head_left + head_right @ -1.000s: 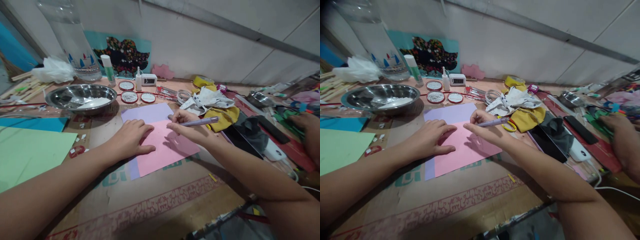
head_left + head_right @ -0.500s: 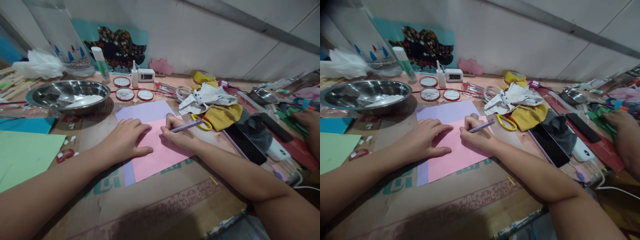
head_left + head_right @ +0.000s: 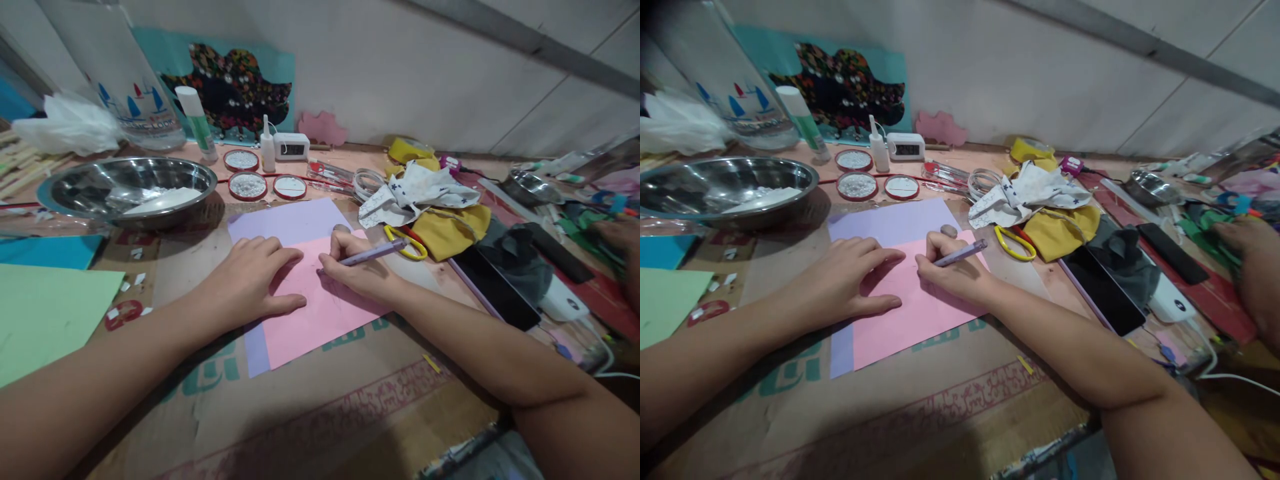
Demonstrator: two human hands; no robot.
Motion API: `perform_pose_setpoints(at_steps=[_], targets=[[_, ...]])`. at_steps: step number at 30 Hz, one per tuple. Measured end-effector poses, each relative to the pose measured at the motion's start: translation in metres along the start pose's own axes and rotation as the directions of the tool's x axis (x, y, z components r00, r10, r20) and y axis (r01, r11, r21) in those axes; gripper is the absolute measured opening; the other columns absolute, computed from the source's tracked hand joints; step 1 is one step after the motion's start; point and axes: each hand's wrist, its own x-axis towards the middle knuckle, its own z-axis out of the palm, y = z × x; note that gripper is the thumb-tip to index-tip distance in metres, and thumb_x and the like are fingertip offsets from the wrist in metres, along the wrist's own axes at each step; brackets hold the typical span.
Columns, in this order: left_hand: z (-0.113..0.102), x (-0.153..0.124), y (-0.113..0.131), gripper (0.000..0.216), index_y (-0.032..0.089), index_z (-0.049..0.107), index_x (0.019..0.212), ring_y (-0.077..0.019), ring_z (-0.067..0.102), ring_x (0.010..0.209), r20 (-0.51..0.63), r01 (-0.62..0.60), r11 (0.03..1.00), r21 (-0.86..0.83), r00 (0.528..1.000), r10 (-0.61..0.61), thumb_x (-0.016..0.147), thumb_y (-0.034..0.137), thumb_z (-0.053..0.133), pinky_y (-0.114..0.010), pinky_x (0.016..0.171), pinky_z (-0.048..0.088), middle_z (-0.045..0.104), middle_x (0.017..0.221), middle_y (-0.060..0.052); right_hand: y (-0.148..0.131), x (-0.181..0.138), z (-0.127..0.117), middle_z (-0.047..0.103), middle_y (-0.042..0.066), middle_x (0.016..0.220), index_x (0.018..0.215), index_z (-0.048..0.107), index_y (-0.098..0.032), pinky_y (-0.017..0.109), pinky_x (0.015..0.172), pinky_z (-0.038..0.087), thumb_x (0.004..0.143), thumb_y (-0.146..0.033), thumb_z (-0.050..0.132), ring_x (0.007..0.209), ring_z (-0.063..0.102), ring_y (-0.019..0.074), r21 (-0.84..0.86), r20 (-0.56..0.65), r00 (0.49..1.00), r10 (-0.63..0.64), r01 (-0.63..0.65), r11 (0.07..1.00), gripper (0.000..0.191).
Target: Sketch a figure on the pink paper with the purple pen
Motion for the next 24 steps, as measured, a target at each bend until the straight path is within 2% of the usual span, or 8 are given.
perform_pose_setpoints(at_steps=[6, 13, 24], targets=[[-0.0003, 0.0, 0.0, 0.07, 0.021, 0.065, 0.136, -0.0324, 0.061, 0.1, -0.005, -0.006, 1.0, 0.0, 1.0, 0.006, 0.084, 0.067, 0.073, -0.043, 0.085, 0.042, 0.067, 0.107, -0.01, 0.0011, -0.0002, 0.0002, 0.043, -0.005, 0.063, 0.067, 0.038, -0.025, 0.029, 0.058, 0.035, 0.086, -0.029, 0.06, 0.059, 0.043, 0.0135, -0.013, -0.013, 1.0, 0.028, -0.029, 1.0, 0.029], [-0.0011, -0.0001, 0.0003, 0.067, 0.022, 0.066, 0.136, -0.0327, 0.062, 0.102, -0.006, -0.008, 1.0, -0.01, 1.0, 0.008, 0.084, 0.064, 0.075, -0.043, 0.086, 0.042, 0.067, 0.109, -0.01, 0.0043, -0.0016, -0.0021, 0.043, -0.006, 0.065, 0.068, 0.038, -0.025, 0.028, 0.055, 0.034, 0.086, -0.029, 0.061, 0.057, 0.045, 0.0122, -0.022, -0.03, 0.996, 0.08, -0.081, 0.996, 0.03], [-0.0046, 0.0001, 0.0024, 0.065, 0.022, 0.066, 0.135, -0.0324, 0.062, 0.102, 0.014, 0.006, 0.999, -0.035, 1.0, -0.005, 0.085, 0.062, 0.076, -0.043, 0.086, 0.042, 0.068, 0.109, -0.01, 0.0005, 0.001, -0.0081, 0.042, -0.004, 0.063, 0.065, 0.035, -0.026, 0.03, 0.058, 0.032, 0.081, -0.028, 0.056, 0.06, 0.04, 0.0149, -0.094, -0.085, 0.996, 0.014, -0.022, 0.995, 0.026]])
